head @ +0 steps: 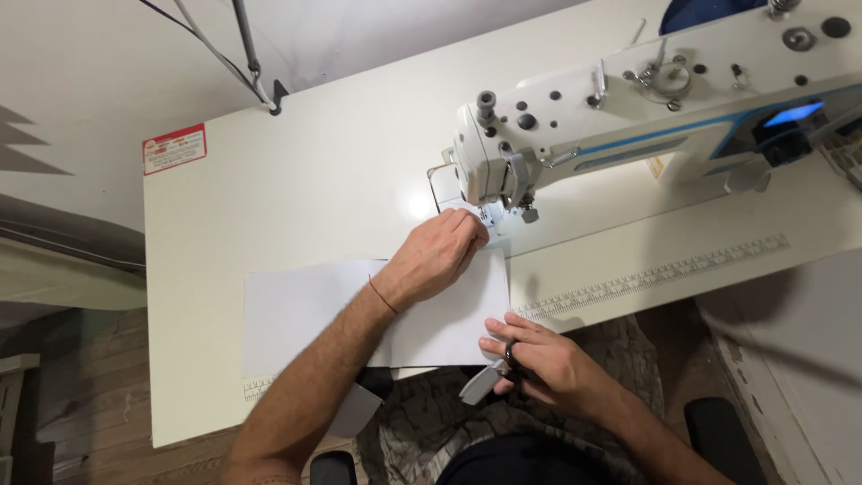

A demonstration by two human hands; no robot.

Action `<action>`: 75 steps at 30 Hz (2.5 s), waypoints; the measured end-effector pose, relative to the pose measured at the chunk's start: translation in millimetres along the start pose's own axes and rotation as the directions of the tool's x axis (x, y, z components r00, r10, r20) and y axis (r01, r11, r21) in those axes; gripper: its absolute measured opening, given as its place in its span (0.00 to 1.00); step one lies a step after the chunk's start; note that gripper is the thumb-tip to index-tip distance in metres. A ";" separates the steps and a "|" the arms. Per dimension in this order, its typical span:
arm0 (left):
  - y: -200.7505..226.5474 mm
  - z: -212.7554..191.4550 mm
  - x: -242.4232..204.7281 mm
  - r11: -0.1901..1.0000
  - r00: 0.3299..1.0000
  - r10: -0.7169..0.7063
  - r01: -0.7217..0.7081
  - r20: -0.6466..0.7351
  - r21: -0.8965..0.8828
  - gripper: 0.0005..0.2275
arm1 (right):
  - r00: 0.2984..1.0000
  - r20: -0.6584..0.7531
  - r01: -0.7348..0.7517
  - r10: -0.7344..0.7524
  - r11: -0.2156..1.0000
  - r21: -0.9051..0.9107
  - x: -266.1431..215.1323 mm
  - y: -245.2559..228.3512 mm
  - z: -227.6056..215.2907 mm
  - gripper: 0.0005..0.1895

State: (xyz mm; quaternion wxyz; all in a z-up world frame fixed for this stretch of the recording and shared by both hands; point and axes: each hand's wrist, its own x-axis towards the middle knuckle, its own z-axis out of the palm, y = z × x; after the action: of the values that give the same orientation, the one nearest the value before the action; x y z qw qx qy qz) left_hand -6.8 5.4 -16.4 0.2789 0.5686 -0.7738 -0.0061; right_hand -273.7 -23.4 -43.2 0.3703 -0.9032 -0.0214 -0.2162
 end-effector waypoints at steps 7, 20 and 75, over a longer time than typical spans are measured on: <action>4.1 1.2 -5.2 0.929 0.979 -0.199 0.202 0.040 -0.310 0.05 | 0.988 0.005 -0.155 0.156 0.980 0.124 -3.9 -4.8 -0.7 0.26; 5.1 22.5 -10.1 0.985 0.981 -0.134 0.115 -0.143 -0.132 0.06 | 0.719 0.336 -0.308 0.608 -0.154 0.939 -22.9 -34.7 14.4 0.33; -64.4 -50.2 -26.2 0.853 0.867 -0.491 0.459 -0.088 -0.247 0.02 | 0.305 -0.428 -0.741 0.851 -0.070 -0.668 -47.0 73.2 -152.6 0.23</action>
State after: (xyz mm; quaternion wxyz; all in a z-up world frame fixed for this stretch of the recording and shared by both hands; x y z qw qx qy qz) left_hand 76.9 21.2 -6.2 0.3860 0.7071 -0.5807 -0.1176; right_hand -359.0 -174.2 -14.1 -0.0183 -0.8013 0.5863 0.1176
